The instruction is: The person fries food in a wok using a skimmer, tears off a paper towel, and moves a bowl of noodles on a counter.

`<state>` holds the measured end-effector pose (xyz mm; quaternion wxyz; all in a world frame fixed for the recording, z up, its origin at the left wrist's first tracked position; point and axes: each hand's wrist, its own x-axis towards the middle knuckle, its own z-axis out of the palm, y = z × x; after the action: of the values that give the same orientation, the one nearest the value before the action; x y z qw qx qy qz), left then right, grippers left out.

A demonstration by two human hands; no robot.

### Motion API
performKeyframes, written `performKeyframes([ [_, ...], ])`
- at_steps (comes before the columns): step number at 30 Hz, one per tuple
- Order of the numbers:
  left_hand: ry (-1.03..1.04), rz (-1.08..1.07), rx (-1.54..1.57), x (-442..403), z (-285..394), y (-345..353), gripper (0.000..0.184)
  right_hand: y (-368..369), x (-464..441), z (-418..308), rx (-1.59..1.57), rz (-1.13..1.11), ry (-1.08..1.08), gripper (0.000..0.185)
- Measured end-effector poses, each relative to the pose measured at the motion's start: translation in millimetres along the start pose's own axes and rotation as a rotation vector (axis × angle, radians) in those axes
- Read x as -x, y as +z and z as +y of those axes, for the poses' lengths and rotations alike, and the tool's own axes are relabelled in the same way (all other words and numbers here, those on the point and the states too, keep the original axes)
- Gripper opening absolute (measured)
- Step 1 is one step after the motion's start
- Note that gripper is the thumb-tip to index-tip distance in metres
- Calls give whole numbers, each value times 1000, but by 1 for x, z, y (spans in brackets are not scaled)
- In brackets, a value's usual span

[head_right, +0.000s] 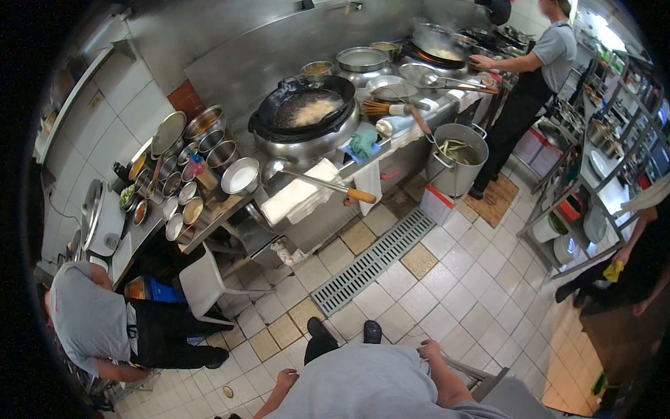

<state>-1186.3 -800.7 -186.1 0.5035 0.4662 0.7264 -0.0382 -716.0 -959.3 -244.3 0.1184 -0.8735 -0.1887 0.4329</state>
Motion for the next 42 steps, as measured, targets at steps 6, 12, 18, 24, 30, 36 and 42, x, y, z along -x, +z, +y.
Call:
performKeyframes([
  [6, -19, -12, 5, 1, -1, 0, 32, 0, 1, -1, 9, 8, -26, 37],
  [12, -38, -8, 1, 0, -2, 0, 33, 1, -4, -4, -17, 17, -35, 37],
  [18, -14, 2, 16, -1, -2, 0, 34, -11, 11, -23, -58, -6, 12, 39],
  [24, -3, -5, -10, -1, 5, -2, 33, -11, 9, -20, -90, -24, 66, 40],
  [30, 16, -11, -31, -4, 8, -3, 32, -7, 2, -12, -75, -19, 46, 39],
  [36, 2, -2, -24, -6, 8, -2, 31, -8, 2, -14, -72, -21, 96, 41],
  [42, -26, -15, -27, -7, 14, -3, 32, -15, 10, -27, -94, -39, 148, 42],
])
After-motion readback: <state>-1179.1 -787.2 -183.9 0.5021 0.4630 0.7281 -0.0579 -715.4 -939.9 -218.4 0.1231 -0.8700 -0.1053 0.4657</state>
